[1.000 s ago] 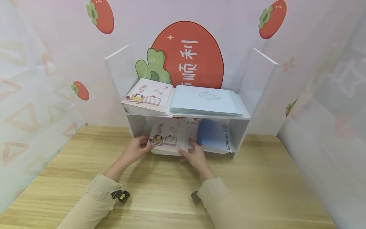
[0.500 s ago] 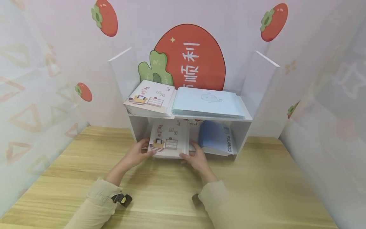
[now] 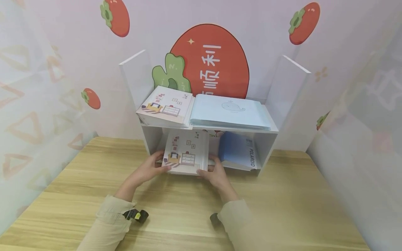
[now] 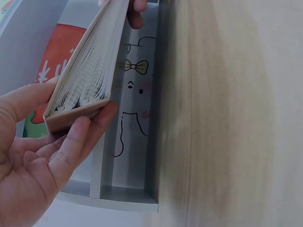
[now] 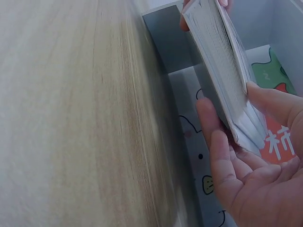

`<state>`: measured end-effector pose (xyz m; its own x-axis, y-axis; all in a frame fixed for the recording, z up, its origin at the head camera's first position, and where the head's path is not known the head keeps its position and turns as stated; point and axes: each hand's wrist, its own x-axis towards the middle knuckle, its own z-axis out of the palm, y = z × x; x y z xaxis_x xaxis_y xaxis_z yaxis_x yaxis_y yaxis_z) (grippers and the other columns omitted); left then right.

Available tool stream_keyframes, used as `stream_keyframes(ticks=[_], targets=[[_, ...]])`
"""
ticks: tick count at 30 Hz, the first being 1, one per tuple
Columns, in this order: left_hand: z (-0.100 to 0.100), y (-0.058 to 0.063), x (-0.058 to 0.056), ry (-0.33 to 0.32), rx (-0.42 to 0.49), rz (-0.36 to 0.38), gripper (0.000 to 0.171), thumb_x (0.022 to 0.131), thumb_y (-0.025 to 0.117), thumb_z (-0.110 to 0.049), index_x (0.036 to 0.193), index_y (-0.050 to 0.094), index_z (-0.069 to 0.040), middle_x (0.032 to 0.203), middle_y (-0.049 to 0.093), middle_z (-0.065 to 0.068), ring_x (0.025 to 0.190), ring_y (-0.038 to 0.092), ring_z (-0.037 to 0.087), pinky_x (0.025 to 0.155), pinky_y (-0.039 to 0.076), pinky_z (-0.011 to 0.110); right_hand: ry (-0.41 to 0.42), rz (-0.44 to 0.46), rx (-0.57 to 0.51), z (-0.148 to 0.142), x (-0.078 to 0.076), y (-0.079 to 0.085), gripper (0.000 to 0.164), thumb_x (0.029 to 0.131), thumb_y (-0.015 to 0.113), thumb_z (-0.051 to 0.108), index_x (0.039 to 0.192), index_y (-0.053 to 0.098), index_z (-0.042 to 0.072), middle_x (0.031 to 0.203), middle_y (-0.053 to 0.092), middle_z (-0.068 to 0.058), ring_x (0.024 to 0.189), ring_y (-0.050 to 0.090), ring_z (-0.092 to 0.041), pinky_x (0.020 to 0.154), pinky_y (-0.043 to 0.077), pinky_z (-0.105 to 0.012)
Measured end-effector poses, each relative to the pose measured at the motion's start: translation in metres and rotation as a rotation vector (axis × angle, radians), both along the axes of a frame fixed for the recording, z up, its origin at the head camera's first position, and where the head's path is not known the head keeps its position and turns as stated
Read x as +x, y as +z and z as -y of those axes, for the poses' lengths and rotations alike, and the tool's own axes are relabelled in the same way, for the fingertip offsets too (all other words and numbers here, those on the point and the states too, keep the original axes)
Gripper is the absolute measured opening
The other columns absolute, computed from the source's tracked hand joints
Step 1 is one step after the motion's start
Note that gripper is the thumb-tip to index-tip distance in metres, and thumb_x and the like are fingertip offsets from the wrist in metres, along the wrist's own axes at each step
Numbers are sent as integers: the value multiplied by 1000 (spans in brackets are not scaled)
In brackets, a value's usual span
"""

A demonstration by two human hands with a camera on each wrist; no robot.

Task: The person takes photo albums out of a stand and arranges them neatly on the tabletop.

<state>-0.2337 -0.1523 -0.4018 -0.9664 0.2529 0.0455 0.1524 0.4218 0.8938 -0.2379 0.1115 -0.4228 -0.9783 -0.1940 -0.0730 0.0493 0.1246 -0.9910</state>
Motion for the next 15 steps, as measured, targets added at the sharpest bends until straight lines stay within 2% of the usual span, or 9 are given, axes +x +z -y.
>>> stream_keyframes(ticks=[7,10,15], targets=[[0,2,4,-15,6,10,73,91,70,-5,148,28,9,143,45,33,125,55,45,99,52,46,14,1,-19,-1,2,-1,71,86,66,-10,143,24,-6,125,59,-37,89,70,-18,74,55,-27],[0,1,6,-19,17,9,72,90,70,-4,148,29,9,141,47,33,122,57,44,97,54,44,22,0,-12,-2,4,-1,70,86,66,-9,142,24,-5,126,59,-37,86,71,-18,72,53,-28],[1,0,9,-30,32,-3,69,90,69,-3,146,30,9,139,48,33,119,59,43,95,55,42,27,4,-14,-3,8,2,69,87,66,-9,142,24,-4,131,57,-36,97,70,-22,76,55,-29]])
